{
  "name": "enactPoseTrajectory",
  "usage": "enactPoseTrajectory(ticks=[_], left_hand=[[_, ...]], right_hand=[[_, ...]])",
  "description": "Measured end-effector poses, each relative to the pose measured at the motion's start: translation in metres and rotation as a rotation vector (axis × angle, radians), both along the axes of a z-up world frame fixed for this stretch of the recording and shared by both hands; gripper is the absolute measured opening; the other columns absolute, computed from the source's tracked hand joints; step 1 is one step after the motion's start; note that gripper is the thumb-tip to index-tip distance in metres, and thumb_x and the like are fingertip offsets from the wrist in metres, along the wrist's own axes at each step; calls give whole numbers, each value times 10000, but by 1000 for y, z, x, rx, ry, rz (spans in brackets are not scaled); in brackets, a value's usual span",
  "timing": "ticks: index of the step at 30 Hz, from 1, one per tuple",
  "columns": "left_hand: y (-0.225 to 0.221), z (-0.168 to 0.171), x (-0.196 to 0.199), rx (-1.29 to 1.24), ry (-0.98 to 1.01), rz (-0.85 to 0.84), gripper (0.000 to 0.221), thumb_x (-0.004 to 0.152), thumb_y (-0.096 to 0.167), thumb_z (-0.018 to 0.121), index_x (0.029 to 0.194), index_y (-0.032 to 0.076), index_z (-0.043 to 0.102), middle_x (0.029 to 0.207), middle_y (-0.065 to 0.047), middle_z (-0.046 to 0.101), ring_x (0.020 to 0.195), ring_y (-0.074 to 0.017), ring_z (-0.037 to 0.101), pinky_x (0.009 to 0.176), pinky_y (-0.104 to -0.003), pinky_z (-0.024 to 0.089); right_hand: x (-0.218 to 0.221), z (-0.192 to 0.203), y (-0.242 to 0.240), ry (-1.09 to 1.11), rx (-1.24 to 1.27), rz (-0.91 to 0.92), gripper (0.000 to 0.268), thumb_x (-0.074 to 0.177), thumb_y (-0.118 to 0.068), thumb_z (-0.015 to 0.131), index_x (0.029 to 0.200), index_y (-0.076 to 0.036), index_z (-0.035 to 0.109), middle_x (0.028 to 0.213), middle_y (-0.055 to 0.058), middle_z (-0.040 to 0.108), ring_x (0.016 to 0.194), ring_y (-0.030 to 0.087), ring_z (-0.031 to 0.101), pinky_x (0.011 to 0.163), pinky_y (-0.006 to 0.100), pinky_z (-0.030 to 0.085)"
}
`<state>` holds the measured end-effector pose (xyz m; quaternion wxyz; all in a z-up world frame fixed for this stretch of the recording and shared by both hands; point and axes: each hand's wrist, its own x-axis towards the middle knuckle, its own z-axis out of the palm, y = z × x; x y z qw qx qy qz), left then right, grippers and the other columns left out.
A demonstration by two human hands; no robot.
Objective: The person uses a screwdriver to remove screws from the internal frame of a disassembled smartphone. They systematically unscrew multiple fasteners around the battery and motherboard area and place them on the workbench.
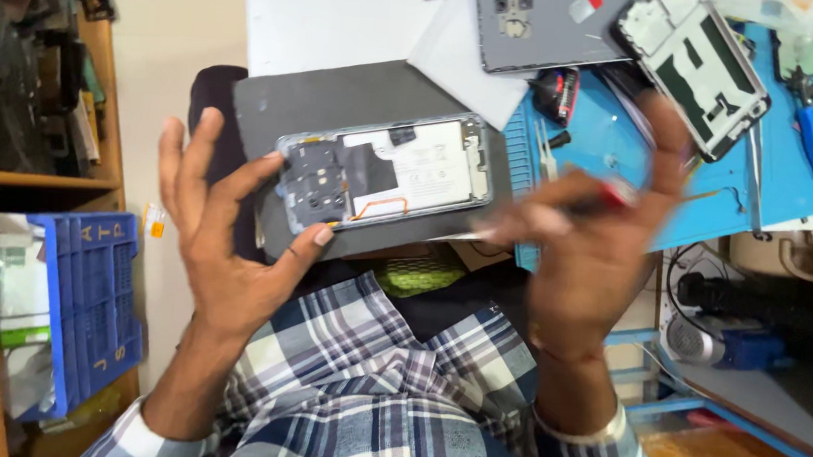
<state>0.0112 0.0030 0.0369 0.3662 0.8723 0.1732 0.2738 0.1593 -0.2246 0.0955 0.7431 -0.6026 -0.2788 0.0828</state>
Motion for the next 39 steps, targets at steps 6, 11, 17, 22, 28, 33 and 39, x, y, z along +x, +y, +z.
enactPoseTrajectory(ticks=[6, 11, 17, 22, 28, 33, 39], left_hand=[[8, 44, 53, 125, 53, -223, 420, 882, 326, 897, 1194, 90, 746, 1616, -215, 404, 1559, -468, 146, 1314, -629, 176], [-9, 65, 118, 338, 21, -534, 368, 864, 314, 879, 1164, 117, 800, 1539, -225, 472, 1512, -471, 216, 1243, -672, 151], [-81, 62, 207, 420, -78, -881, 276, 867, 350, 821, 1037, 132, 829, 1544, -200, 495, 1547, -455, 207, 1257, -695, 104], [-106, 41, 229, 759, 51, -906, 615, 892, 610, 699, 1012, 15, 798, 1611, -204, 406, 1547, -433, 137, 1218, -684, 53], [-97, 16, 232, 826, 66, -831, 826, 920, 681, 669, 1319, -40, 729, 1713, -208, 307, 1592, -426, 72, 1258, -673, -14], [-91, 13, 242, 801, 95, -821, 802, 893, 633, 768, 1297, -60, 732, 1744, -203, 241, 1599, -434, 48, 1254, -684, -25], [-87, 12, 244, 702, 77, -835, 605, 847, 540, 836, 1184, 41, 780, 1736, -212, 228, 1589, -446, 38, 1255, -700, -3]], right_hand=[[24, -34, -94, 95, -666, -533, 164, 1041, -113, 703, 1111, 34, 717, 881, 28, 714, 715, 82, 630, 621, 203, 462], [34, -43, -102, -95, -973, -618, 182, 1022, -204, 738, 1090, -40, 779, 720, 65, 666, 655, 90, 573, 594, 253, 457], [55, -46, -93, -279, -1054, -663, 208, 1013, -198, 707, 1168, -77, 774, 775, 150, 697, 605, 191, 644, 573, 335, 485], [72, -41, -97, -439, -1099, -573, 286, 975, -134, 672, 1244, -114, 767, 939, 158, 729, 698, 283, 665, 614, 387, 504], [73, -40, -91, -366, -1011, -582, 168, 986, -176, 766, 1143, -117, 768, 877, 107, 716, 683, 219, 676, 601, 342, 502], [70, -38, -81, -272, -959, -546, 143, 962, -148, 802, 1094, -106, 769, 845, 76, 713, 647, 172, 652, 588, 307, 496], [75, -33, -77, -422, -1032, -490, 121, 978, -122, 773, 1098, -123, 757, 929, 72, 725, 731, 210, 691, 636, 326, 523]])
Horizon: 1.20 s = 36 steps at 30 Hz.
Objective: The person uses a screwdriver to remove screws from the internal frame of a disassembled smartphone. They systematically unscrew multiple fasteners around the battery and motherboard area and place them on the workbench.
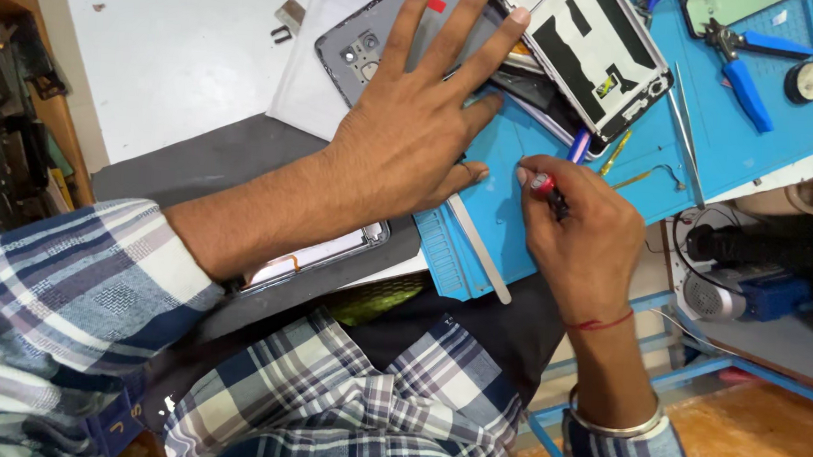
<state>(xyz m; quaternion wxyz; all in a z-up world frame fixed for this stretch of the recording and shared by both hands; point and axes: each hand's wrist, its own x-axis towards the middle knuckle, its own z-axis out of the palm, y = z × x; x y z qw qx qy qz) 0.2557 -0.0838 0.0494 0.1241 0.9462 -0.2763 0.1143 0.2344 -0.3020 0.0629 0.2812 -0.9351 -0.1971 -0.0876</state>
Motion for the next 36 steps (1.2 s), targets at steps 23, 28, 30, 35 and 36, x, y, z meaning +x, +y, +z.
enactPoseTrajectory(ticks=[23, 28, 30, 35, 36], left_hand=[[4, 34, -13, -56, -58, -29, 651, 853, 471, 829, 1325, 36, 723, 1669, -268, 301, 1566, -454, 96, 1222, -703, 34], [40, 56, -50, -289, 9, 37, 495, 993, 375, 790, 1361, 58, 695, 1584, -234, 391, 1492, -441, 308, 1169, -689, 217], [73, 66, -79, -425, 155, 190, 424, 1010, 366, 725, 1358, 130, 670, 1504, -183, 468, 1432, -406, 398, 1163, -655, 279], [115, 69, -141, -454, 45, 444, 275, 1021, 272, 745, 1255, 126, 733, 1538, -228, 438, 1447, -467, 337, 1222, -667, 256], [108, 61, -149, -411, 51, 427, 286, 986, 297, 761, 1226, 142, 747, 1555, -229, 422, 1469, -474, 292, 1217, -687, 211]], right_hand=[[-3, -23, -24, -19, -119, 29, 159, 966, -50, 652, 1109, -110, 613, 852, 103, 697, 767, 348, 690, 619, 476, 512], [-11, -10, -19, 40, 8, 77, 83, 1111, -34, 556, 1183, -70, 536, 880, 158, 641, 794, 332, 646, 687, 426, 496], [-30, -6, -7, 192, 219, 59, 81, 1132, -89, 565, 1184, -44, 523, 827, 119, 612, 720, 194, 586, 658, 342, 470], [-50, -13, 32, 246, 236, 170, 113, 1156, -96, 604, 1203, -16, 540, 856, 89, 636, 725, 109, 587, 704, 274, 497], [-49, -16, 41, 201, 200, 220, 104, 1156, -90, 610, 1182, -11, 548, 874, 92, 649, 733, 115, 602, 718, 276, 502]])
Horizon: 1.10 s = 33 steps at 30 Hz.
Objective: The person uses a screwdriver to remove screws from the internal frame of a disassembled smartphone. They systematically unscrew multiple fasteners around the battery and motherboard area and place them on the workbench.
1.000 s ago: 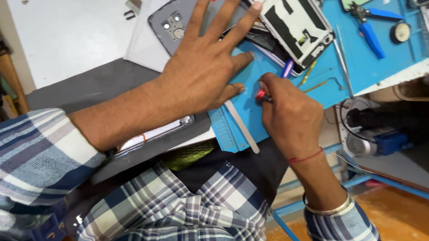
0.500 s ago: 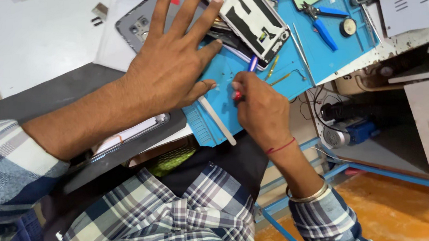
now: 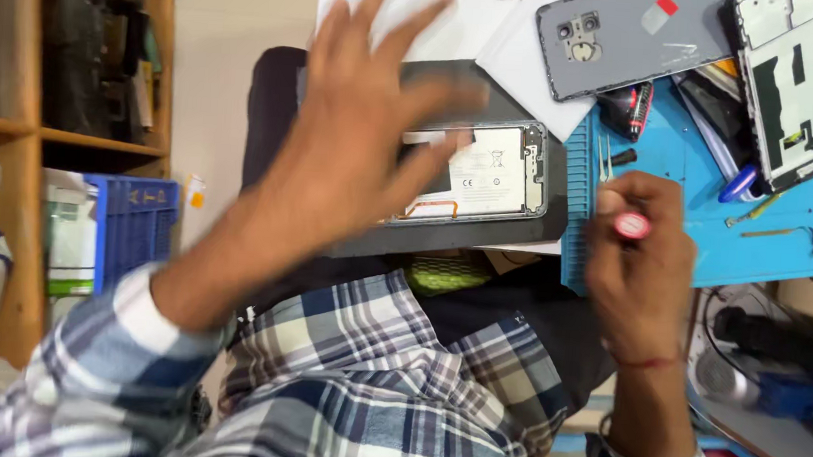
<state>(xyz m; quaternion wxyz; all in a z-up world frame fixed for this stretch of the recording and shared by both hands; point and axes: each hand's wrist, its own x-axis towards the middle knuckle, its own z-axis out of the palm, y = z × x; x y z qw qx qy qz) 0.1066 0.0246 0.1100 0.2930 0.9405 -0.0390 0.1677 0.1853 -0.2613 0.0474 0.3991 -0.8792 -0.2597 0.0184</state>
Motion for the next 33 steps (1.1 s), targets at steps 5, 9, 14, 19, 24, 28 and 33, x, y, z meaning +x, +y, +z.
enactPoseTrajectory(ticks=[5, 9, 14, 19, 24, 28, 33], left_hand=[[-28, -42, -22, 75, 75, -48, 413, 938, 369, 794, 1280, 141, 752, 1629, -244, 348, 1559, -469, 126, 1246, -744, 60], [-33, -47, -17, 66, 67, -57, 447, 944, 387, 799, 1294, 114, 745, 1641, -242, 325, 1562, -465, 123, 1236, -765, 59], [-27, -45, -16, 82, 100, -61, 471, 957, 376, 802, 1326, 91, 734, 1654, -257, 305, 1563, -472, 107, 1218, -781, 25], [-24, -45, -23, 47, 121, -48, 461, 985, 385, 809, 1345, 109, 733, 1676, -256, 291, 1570, -478, 77, 1210, -791, -7], [-30, -44, -21, 44, 138, -54, 491, 932, 404, 823, 1318, 116, 726, 1665, -268, 281, 1557, -477, 69, 1185, -816, -1], [-39, -42, -18, 31, 147, -86, 532, 879, 412, 838, 1302, 111, 722, 1649, -252, 299, 1554, -465, 78, 1181, -822, 5], [-44, -45, -21, 1, 144, -69, 537, 883, 399, 841, 1327, 123, 716, 1651, -246, 307, 1563, -461, 83, 1187, -829, 1]], right_hand=[[1, 7, 19, -13, -134, 49, 127, 1127, -106, 633, 1181, -14, 564, 908, 85, 667, 722, 121, 622, 661, 276, 488], [4, 16, 15, 66, -130, -64, 156, 1175, -163, 615, 1189, -18, 558, 828, 54, 623, 681, 86, 567, 652, 254, 449], [8, 18, 2, 81, -97, -77, 208, 1221, -185, 589, 1144, 2, 542, 772, 12, 576, 685, 52, 523, 623, 201, 423], [14, 25, -4, 293, 215, -280, 153, 1096, -200, 572, 1070, -67, 500, 660, -54, 495, 572, 22, 423, 540, 188, 343], [-1, 23, 9, 204, 5, -83, 138, 1189, -151, 597, 1190, -24, 542, 755, -6, 547, 645, 41, 481, 606, 214, 382], [-10, 18, 28, 166, -159, -52, 132, 1128, -135, 620, 1182, -27, 566, 755, 24, 615, 640, 76, 546, 582, 237, 432], [-17, 17, 40, -10, -181, 4, 116, 1123, -86, 672, 1179, -34, 585, 875, 56, 687, 682, 110, 628, 625, 270, 489]])
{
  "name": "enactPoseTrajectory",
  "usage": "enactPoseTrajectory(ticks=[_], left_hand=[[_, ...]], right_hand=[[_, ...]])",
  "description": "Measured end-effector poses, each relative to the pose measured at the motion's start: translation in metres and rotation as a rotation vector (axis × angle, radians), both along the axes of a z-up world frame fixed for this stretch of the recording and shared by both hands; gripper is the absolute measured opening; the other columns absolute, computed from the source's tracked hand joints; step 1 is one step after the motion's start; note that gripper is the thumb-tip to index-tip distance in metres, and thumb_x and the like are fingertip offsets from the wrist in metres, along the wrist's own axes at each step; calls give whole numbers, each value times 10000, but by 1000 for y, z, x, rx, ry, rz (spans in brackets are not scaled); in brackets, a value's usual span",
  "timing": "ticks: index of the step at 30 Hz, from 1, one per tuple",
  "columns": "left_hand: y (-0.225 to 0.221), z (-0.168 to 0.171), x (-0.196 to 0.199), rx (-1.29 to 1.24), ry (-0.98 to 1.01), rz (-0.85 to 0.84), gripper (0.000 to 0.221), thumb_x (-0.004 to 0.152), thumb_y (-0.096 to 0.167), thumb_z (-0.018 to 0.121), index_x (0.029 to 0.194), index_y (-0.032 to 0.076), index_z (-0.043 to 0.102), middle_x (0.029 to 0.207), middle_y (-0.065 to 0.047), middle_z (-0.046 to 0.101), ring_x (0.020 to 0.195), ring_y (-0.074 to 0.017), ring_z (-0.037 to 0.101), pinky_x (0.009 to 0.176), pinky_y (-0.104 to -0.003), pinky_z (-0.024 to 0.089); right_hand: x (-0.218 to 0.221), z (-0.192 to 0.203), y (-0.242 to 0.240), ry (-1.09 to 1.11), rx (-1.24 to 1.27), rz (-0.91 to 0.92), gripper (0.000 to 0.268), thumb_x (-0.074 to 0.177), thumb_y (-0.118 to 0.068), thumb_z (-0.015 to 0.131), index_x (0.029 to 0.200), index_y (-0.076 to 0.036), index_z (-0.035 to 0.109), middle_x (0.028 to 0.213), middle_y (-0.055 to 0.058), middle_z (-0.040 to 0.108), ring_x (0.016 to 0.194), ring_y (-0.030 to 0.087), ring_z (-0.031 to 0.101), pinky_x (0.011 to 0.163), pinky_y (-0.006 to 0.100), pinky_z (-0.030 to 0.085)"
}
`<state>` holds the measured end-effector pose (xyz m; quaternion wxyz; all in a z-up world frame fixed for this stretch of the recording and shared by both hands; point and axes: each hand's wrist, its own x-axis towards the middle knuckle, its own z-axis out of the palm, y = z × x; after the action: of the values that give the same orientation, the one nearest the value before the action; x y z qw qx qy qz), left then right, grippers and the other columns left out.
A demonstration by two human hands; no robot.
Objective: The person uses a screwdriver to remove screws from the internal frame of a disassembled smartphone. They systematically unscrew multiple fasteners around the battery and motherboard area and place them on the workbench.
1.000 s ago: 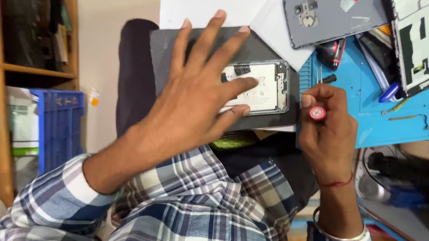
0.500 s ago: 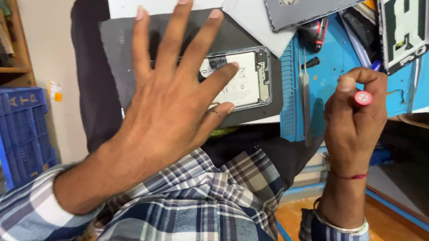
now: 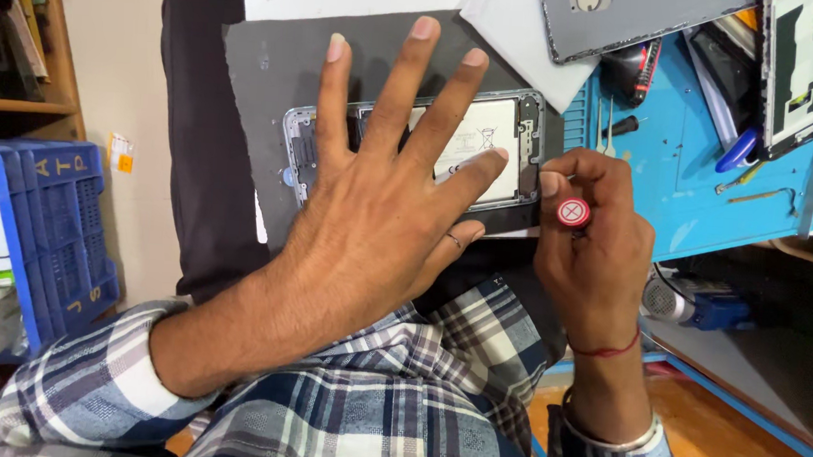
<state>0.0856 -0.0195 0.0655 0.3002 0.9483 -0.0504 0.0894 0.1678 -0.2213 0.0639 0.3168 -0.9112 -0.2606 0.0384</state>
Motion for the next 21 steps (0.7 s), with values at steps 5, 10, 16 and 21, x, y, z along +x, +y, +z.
enactPoseTrajectory(ticks=[5, 10, 16, 21], left_hand=[[-4, -7, -3, 22, -17, 18, 499, 921, 400, 832, 1323, 127, 718, 1650, -271, 293, 1545, -488, 69, 1146, -865, -18], [-3, -10, -5, 21, -37, 34, 502, 916, 397, 832, 1340, 152, 719, 1657, -252, 295, 1554, -470, 69, 1151, -868, -14], [-5, -13, -7, 20, -44, 43, 511, 929, 412, 826, 1360, 162, 714, 1665, -242, 294, 1564, -461, 61, 1160, -865, -18], [-5, -13, -7, 24, -43, 38, 531, 918, 423, 822, 1367, 162, 709, 1658, -248, 296, 1555, -464, 62, 1148, -864, -23]], right_hand=[[-7, -7, 4, -169, -41, 69, 140, 1100, -58, 736, 1181, -54, 623, 941, 59, 715, 731, 125, 682, 631, 279, 506], [-9, -1, 1, -133, 12, 76, 109, 1080, -59, 766, 1166, -44, 701, 963, 71, 749, 727, 102, 688, 649, 233, 523], [-8, 2, -5, 205, 188, -88, 130, 1047, -33, 735, 1169, 12, 747, 937, 54, 748, 756, 62, 683, 667, 185, 527], [-1, 5, -3, 296, 288, -79, 151, 1028, -33, 741, 1172, 14, 742, 949, 44, 739, 766, 57, 690, 678, 177, 544]])
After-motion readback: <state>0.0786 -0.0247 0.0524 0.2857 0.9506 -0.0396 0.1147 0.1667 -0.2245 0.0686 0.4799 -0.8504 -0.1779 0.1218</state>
